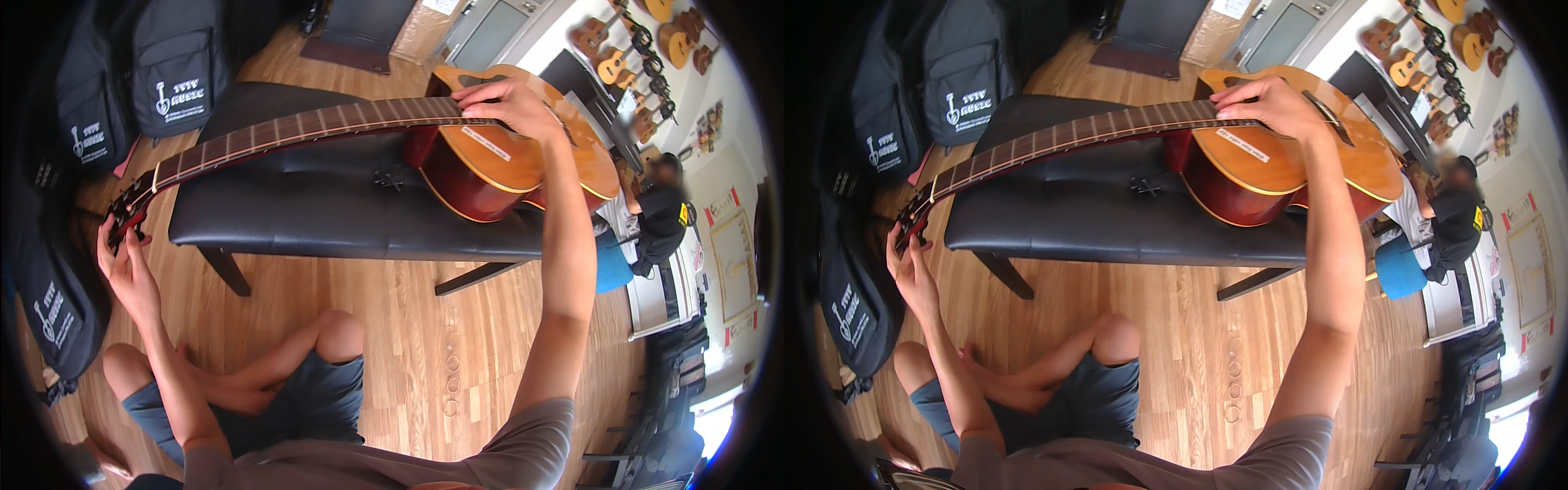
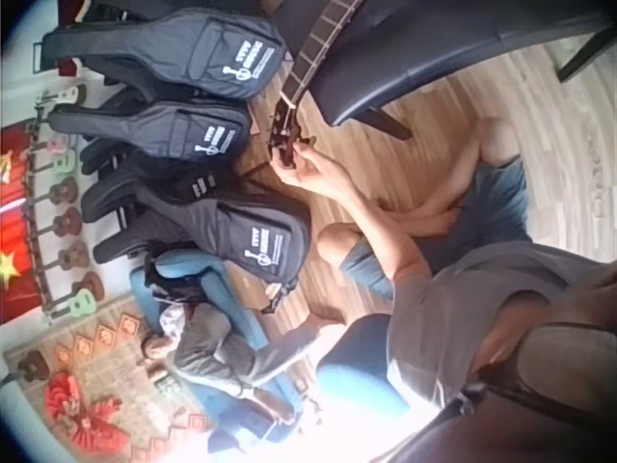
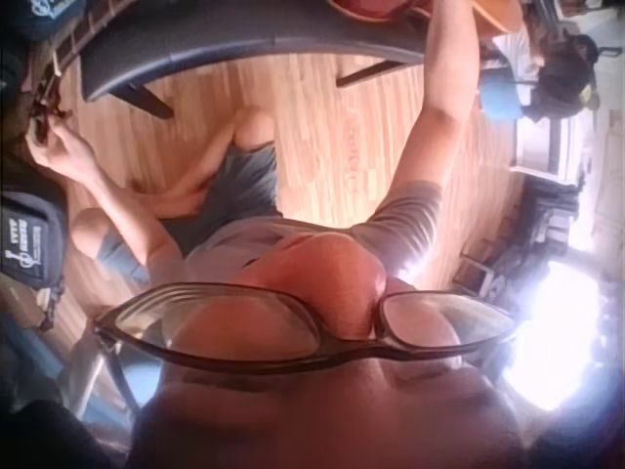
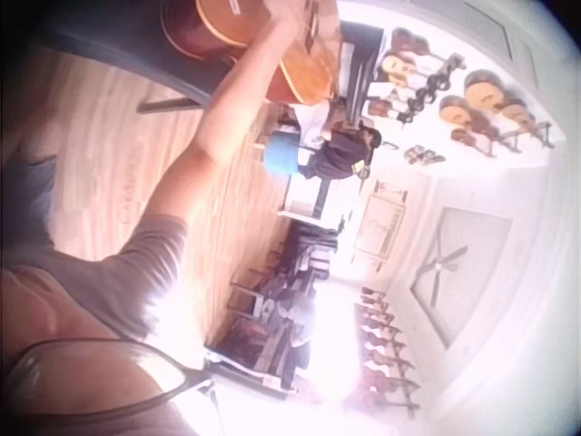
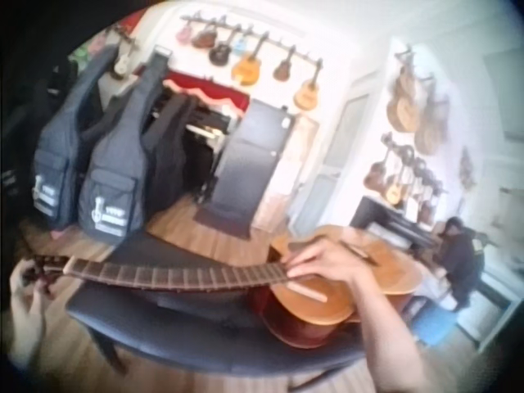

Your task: The person sits on the floor and tunes an acoustic guitar resting on a bench. They repeatedly turn the tuning pegs on the headstock and pluck the strings to check pitch, adjusting each string in sequence.

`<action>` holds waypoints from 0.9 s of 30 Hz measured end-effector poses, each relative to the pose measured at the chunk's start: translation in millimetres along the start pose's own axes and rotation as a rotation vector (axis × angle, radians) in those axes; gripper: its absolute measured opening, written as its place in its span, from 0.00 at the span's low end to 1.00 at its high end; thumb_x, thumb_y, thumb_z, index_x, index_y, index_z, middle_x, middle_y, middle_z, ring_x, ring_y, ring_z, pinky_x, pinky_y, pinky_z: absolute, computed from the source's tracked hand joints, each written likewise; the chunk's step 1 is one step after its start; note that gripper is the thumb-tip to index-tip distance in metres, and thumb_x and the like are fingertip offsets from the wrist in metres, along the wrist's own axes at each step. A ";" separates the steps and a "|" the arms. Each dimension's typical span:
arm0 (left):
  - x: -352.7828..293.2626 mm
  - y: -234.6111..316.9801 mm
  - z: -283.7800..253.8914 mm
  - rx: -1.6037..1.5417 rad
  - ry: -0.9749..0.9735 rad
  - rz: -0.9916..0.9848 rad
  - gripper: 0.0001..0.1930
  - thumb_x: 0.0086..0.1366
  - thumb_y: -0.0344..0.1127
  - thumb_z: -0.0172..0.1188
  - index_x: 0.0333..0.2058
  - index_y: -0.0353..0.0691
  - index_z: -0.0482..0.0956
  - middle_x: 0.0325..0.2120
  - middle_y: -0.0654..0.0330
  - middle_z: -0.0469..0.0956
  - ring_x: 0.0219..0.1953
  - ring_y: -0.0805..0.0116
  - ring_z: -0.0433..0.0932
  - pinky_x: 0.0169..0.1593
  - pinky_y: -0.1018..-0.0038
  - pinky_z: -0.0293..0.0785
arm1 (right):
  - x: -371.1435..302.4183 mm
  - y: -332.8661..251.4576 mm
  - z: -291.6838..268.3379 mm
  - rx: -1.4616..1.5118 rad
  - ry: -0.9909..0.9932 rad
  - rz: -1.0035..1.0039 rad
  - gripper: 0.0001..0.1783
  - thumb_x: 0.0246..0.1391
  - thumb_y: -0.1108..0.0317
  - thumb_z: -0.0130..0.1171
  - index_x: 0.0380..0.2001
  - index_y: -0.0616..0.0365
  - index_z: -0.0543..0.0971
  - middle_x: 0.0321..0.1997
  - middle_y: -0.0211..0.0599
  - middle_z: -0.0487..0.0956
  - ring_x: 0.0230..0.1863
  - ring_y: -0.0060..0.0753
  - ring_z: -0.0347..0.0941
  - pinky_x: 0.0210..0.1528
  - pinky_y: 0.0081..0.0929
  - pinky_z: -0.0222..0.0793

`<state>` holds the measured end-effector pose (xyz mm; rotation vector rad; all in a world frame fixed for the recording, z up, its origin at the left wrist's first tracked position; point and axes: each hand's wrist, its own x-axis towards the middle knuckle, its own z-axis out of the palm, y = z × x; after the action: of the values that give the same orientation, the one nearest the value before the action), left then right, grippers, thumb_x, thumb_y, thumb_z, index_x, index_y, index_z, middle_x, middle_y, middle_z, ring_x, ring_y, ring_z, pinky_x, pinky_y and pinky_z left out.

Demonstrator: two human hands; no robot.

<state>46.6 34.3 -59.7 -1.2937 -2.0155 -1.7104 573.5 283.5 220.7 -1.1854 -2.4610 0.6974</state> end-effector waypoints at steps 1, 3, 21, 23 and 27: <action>-0.9 -2.5 2.6 -0.019 0.000 -0.005 0.19 0.78 0.42 0.59 0.38 0.32 0.91 0.69 0.60 0.70 0.75 0.63 0.56 0.75 0.65 0.52 | -0.8 3.0 -0.8 -0.007 -0.009 -0.007 0.15 0.56 0.66 0.75 0.43 0.64 0.89 0.54 0.44 0.87 0.56 0.34 0.82 0.61 0.30 0.76; 0.8 -21.7 7.2 -0.090 0.005 0.019 0.19 0.80 0.42 0.56 0.47 0.29 0.88 0.72 0.61 0.63 0.64 0.68 0.72 0.65 0.71 0.69 | 0.2 4.9 -3.5 -0.024 -0.005 -0.035 0.15 0.56 0.66 0.75 0.43 0.64 0.90 0.54 0.45 0.87 0.58 0.35 0.82 0.62 0.32 0.76; 4.5 -33.6 12.1 -0.082 -0.030 -0.016 0.22 0.82 0.42 0.50 0.55 0.25 0.83 0.71 0.60 0.63 0.54 0.75 0.76 0.55 0.74 0.76 | 0.8 9.4 -1.4 0.039 0.050 -0.037 0.17 0.52 0.62 0.78 0.42 0.61 0.91 0.51 0.41 0.88 0.56 0.33 0.83 0.62 0.30 0.75; 4.5 -33.9 9.6 -0.089 -0.035 -0.036 0.22 0.81 0.42 0.51 0.54 0.26 0.83 0.70 0.60 0.64 0.57 0.73 0.75 0.57 0.73 0.75 | 1.1 6.6 -0.8 0.031 0.049 -0.045 0.17 0.52 0.62 0.78 0.42 0.61 0.91 0.51 0.41 0.88 0.56 0.33 0.83 0.62 0.30 0.75; 0.1 -6.4 -1.9 0.099 -0.049 0.025 0.21 0.80 0.43 0.54 0.51 0.28 0.84 0.68 0.56 0.69 0.63 0.64 0.73 0.64 0.68 0.71 | 0.4 4.1 -0.9 0.008 0.047 -0.037 0.16 0.53 0.64 0.78 0.41 0.62 0.90 0.51 0.42 0.88 0.57 0.34 0.82 0.63 0.31 0.75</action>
<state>41.3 33.1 -63.5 -1.3357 -2.0731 -1.5614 576.2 286.3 219.1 -1.1368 -2.4327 0.6606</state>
